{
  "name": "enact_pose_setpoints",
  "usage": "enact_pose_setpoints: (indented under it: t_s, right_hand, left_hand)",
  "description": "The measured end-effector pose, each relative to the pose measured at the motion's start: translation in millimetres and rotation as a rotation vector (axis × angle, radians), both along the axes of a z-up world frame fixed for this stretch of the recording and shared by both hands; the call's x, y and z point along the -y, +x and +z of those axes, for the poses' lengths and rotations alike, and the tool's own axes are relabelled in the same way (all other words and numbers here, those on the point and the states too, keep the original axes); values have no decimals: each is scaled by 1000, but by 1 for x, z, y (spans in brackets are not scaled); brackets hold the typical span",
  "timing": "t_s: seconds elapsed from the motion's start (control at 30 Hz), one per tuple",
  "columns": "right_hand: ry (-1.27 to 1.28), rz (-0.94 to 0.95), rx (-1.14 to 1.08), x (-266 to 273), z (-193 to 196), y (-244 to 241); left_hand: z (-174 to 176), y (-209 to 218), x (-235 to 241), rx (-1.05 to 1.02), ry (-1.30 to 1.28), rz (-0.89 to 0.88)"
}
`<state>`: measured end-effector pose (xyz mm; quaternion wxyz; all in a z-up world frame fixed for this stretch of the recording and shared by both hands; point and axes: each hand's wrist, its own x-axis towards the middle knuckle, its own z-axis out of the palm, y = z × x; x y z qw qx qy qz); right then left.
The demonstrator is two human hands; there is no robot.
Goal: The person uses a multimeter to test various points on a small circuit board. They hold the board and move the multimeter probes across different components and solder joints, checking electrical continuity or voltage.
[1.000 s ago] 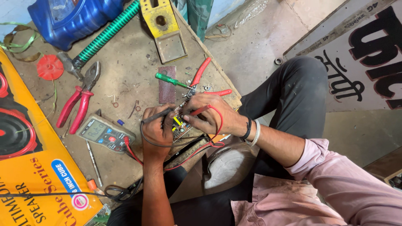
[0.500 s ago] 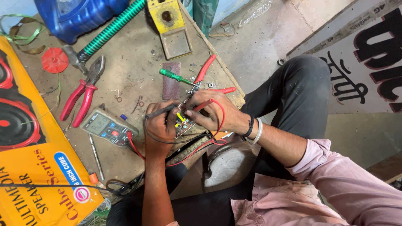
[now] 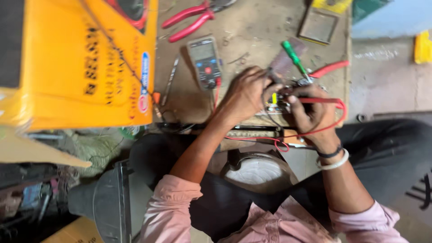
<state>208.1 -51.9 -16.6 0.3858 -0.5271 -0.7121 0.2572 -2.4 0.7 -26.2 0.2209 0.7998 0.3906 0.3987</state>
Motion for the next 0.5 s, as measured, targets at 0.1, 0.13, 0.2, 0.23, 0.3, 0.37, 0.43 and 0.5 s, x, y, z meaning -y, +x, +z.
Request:
enact_pose_setpoints:
  t_s: [0.1, 0.13, 0.2, 0.23, 0.3, 0.37, 0.43, 0.5]
  right_hand:
    - [61, 29, 24, 0, -1, 1]
    - [61, 30, 36, 0, -1, 1]
    - [61, 31, 62, -1, -1, 3]
    - [61, 27, 53, -1, -2, 3]
    - [60, 26, 41, 1, -2, 4]
    - [59, 56, -14, 0, 1, 0]
    - [62, 69, -13, 1, 7, -4]
    - [73, 47, 28, 1, 14, -6]
  left_hand:
    - [-2, 1, 0, 12, 9, 17]
    - [-3, 1, 1, 21, 10, 21]
    - [-7, 2, 0, 15, -4, 38]
    - [-10, 4, -1, 14, -9, 45]
    - [-15, 8, -1, 36, -2, 19]
    - [-17, 6, -4, 29, -6, 44]
    - [-16, 8, -2, 15, -32, 102]
    - [-12, 8, -2, -13, -24, 98]
